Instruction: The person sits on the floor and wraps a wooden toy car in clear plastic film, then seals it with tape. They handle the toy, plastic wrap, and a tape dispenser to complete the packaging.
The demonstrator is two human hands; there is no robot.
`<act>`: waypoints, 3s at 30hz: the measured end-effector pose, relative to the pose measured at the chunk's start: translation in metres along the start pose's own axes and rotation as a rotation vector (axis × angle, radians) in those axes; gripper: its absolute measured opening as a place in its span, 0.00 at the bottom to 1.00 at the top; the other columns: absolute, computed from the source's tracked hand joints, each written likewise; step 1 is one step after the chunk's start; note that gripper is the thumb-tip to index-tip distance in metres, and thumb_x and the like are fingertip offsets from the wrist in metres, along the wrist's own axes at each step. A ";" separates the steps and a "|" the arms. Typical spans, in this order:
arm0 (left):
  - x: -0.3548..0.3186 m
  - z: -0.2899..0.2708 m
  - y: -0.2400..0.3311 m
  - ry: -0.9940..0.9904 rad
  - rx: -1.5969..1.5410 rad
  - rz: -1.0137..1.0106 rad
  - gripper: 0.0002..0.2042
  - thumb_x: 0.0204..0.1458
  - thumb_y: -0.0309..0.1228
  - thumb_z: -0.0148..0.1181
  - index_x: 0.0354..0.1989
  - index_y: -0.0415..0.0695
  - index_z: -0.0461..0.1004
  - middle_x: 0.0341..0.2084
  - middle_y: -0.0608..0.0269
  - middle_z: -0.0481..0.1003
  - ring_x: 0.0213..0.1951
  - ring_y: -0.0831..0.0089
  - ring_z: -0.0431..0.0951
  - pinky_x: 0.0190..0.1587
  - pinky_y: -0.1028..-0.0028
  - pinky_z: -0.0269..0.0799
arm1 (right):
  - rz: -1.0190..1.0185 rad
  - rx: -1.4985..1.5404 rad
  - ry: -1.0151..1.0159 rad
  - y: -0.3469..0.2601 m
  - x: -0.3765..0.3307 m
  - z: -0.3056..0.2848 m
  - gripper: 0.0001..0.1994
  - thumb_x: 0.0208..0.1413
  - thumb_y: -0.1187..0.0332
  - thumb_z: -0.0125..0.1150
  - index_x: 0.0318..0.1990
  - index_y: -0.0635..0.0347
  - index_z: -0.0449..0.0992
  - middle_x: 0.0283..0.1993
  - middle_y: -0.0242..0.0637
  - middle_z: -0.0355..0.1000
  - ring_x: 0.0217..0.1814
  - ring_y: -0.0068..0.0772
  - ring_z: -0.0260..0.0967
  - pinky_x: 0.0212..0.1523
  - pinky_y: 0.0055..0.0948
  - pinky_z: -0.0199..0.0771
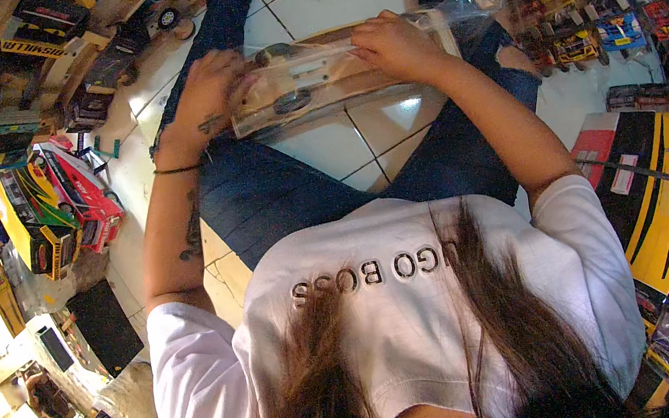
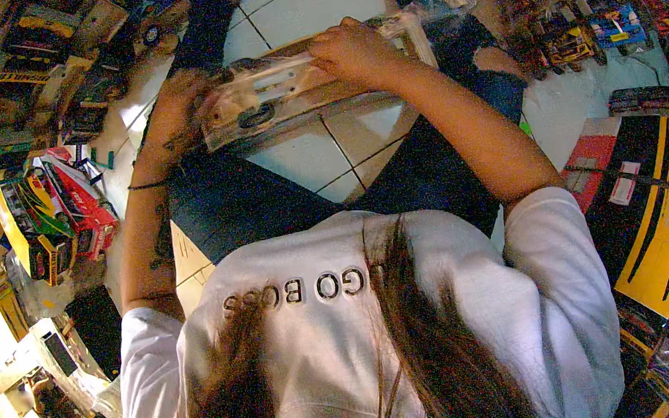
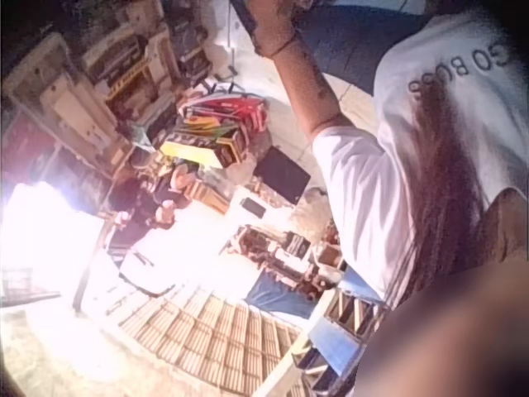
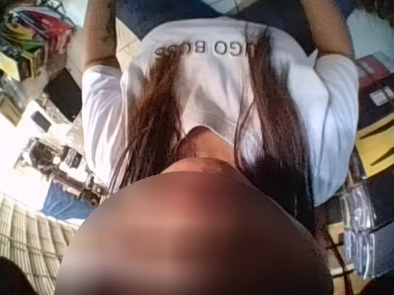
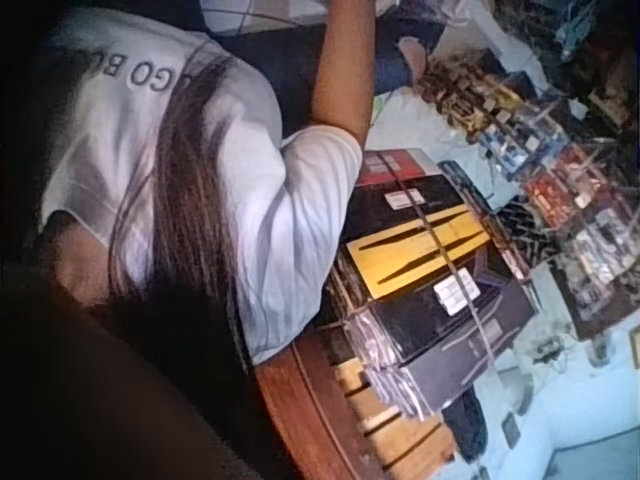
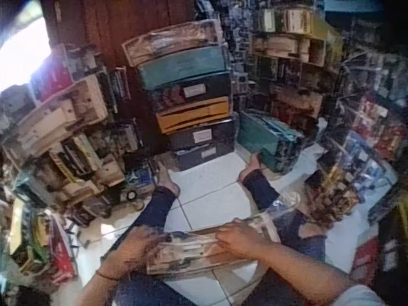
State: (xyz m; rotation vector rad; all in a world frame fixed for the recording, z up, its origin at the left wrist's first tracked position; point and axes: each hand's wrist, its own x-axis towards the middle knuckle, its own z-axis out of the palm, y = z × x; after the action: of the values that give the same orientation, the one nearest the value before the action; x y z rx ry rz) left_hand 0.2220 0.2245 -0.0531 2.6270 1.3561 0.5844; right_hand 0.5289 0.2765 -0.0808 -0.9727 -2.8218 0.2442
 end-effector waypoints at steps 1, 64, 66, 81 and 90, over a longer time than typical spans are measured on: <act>-0.007 -0.006 -0.004 -0.051 -0.035 -0.114 0.11 0.52 0.36 0.56 0.33 0.41 0.74 0.31 0.54 0.75 0.37 0.57 0.74 0.44 0.63 0.65 | -0.008 -0.011 0.006 0.000 0.000 0.000 0.11 0.58 0.63 0.50 0.31 0.60 0.72 0.34 0.40 0.70 0.42 0.43 0.68 0.49 0.39 0.62; 0.075 0.100 0.031 -0.075 -0.163 -0.230 0.18 0.60 0.39 0.43 0.33 0.36 0.74 0.28 0.39 0.75 0.33 0.44 0.75 0.39 0.54 0.71 | 0.424 -0.203 0.520 0.045 -0.117 -0.012 0.25 0.51 0.54 0.60 0.52 0.60 0.71 0.52 0.46 0.70 0.57 0.50 0.63 0.58 0.46 0.57; 0.074 0.100 0.030 -0.063 -0.197 -0.192 0.19 0.60 0.40 0.43 0.33 0.36 0.74 0.28 0.38 0.74 0.33 0.44 0.75 0.39 0.54 0.71 | 0.817 -0.269 0.895 0.045 -0.207 0.006 0.28 0.48 0.58 0.64 0.52 0.70 0.69 0.51 0.56 0.68 0.53 0.56 0.63 0.57 0.47 0.59; 0.073 0.084 0.038 -0.152 -0.221 -0.279 0.18 0.58 0.40 0.45 0.44 0.38 0.71 0.32 0.40 0.75 0.36 0.44 0.75 0.41 0.52 0.70 | -0.175 -0.210 0.354 0.015 -0.006 -0.025 0.22 0.48 0.62 0.63 0.52 0.58 0.70 0.53 0.43 0.68 0.56 0.46 0.63 0.57 0.41 0.60; 0.075 0.076 0.047 -0.169 -0.029 -0.285 0.16 0.58 0.41 0.46 0.39 0.38 0.70 0.29 0.41 0.75 0.34 0.47 0.77 0.39 0.54 0.72 | -0.263 -0.087 -0.058 0.131 0.010 -0.035 0.11 0.53 0.61 0.57 0.36 0.59 0.70 0.37 0.42 0.69 0.44 0.46 0.66 0.49 0.40 0.64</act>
State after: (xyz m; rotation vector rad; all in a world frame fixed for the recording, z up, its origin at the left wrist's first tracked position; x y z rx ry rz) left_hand 0.3265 0.2623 -0.0890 2.3382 1.6112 0.3324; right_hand 0.6061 0.3878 -0.0721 -0.6078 -2.9942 0.1207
